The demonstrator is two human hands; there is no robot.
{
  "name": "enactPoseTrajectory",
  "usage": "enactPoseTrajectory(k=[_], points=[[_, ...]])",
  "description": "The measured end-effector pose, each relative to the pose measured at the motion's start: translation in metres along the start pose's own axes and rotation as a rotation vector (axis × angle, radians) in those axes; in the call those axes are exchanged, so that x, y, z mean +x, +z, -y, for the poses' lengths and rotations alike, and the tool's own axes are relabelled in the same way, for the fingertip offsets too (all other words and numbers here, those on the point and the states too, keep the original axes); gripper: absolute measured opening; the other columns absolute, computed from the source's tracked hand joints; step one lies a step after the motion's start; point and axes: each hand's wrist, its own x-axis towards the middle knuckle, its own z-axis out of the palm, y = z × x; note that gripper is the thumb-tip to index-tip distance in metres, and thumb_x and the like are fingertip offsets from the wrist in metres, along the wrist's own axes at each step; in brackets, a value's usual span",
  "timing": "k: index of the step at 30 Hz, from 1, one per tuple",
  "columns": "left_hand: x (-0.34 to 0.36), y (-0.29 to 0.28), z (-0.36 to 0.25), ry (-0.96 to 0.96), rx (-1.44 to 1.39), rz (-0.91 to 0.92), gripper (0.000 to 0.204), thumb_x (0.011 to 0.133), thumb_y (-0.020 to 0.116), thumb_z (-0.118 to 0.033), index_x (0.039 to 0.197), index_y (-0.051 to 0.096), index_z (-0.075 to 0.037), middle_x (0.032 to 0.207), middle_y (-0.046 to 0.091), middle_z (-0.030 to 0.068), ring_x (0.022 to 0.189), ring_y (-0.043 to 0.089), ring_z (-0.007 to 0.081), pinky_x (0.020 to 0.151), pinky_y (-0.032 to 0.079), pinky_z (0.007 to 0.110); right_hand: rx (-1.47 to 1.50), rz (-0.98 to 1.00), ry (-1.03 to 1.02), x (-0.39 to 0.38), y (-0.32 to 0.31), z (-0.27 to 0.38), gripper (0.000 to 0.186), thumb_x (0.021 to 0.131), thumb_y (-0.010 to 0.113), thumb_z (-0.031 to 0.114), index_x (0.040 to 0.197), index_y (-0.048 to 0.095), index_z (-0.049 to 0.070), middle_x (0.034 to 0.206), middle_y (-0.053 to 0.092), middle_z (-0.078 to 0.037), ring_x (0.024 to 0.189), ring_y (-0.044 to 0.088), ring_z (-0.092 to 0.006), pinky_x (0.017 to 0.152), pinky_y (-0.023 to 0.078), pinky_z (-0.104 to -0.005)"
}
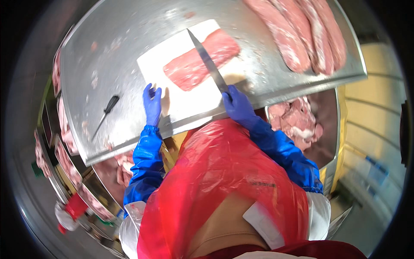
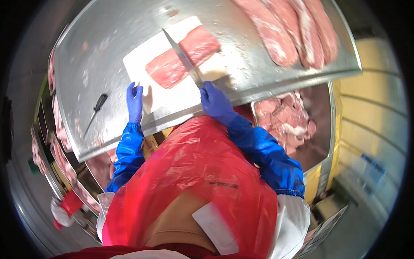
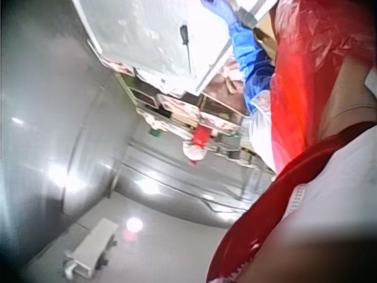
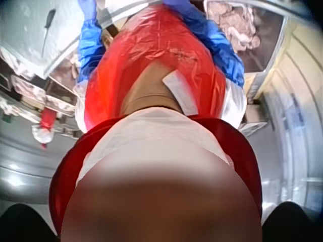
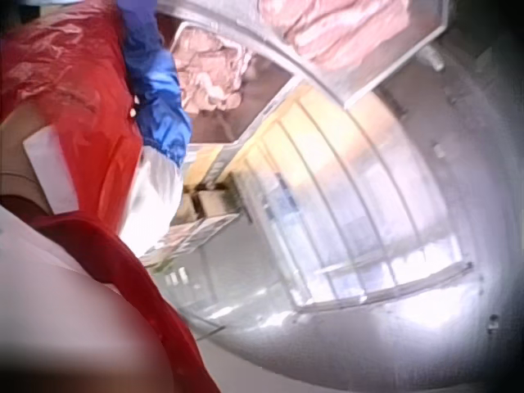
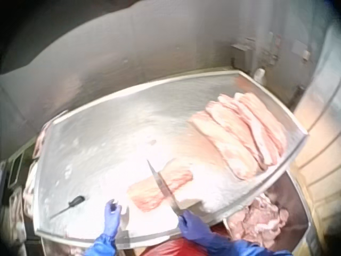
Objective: The person cuts large pieces of raw meat into smaller portions using a knife on a cutting board. The cut pieces are placed into a metal tray. The person wears blue gloves and a red apron while working at a stainless steel table.
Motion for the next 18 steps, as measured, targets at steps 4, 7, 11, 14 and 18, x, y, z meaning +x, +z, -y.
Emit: enactPoseTrajectory(k=[4,7,11,14,18], points=[[0.005,0.021,-0.046,-0.222,-0.288,0.186,0.074,0.087,0.072,-0.027,0.146,0.033,-0.005,0.11,0.059,0.0128,0.092,0.059,0.0181,0.078,0.049,0.032,-0.168,-0.05,-0.084,0.008,0.029,0.038,0.017,0.094,0.055,0.015,0.105,0.052,0.002,0.084,0.06,-0.024,0.073,0.061,-0.0453,0.061,0.047,-0.0519],[0.022,0.038,-0.057,-0.283,-0.327,0.303,0.081,0.081,0.077,-0.025,0.145,0.033,-0.001,0.109,0.058,0.0132,0.095,0.059,0.0202,0.08,0.05,0.032,-0.234,-0.038,-0.09,0.024,0.057,0.063,0.017,0.093,0.055,0.014,0.107,0.05,0.006,0.086,0.06,-0.024,0.076,0.061,-0.047,0.062,0.048,-0.0549],[0.053,0.056,-0.046,-0.136,-0.371,0.344,0.081,0.076,0.079,-0.022,0.141,0.037,0.003,0.107,0.06,0.0135,0.095,0.06,0.0208,0.081,0.051,0.032,-0.406,-0.104,-0.218,0.046,0.077,0.048,0.021,0.092,0.053,0.015,0.111,0.049,0.007,0.089,0.061,-0.024,0.075,0.061,-0.0458,0.063,0.048,-0.0534],[0.062,0.057,-0.056,-0.236,-0.338,0.409,0.062,0.075,0.078,-0.021,0.124,0.047,0.003,0.104,0.063,0.0147,0.093,0.062,0.0219,0.079,0.053,0.034,-0.501,-0.006,-0.128,0.048,0.075,0.05,0.032,0.091,0.051,0.016,0.12,0.048,0.003,0.091,0.062,-0.025,0.079,0.063,-0.0435,0.069,0.05,-0.0508],[0.068,0.06,-0.043,-0.21,-0.278,0.364,0.052,0.076,0.076,-0.022,0.113,0.049,0.002,0.101,0.062,0.0151,0.09,0.062,0.021,0.076,0.053,0.034,-0.529,0.104,-0.034,0.032,0.064,0.06,0.026,0.09,0.051,0.013,0.114,0.047,0.004,0.087,0.063,-0.025,0.079,0.062,-0.0454,0.068,0.049,-0.0534]])
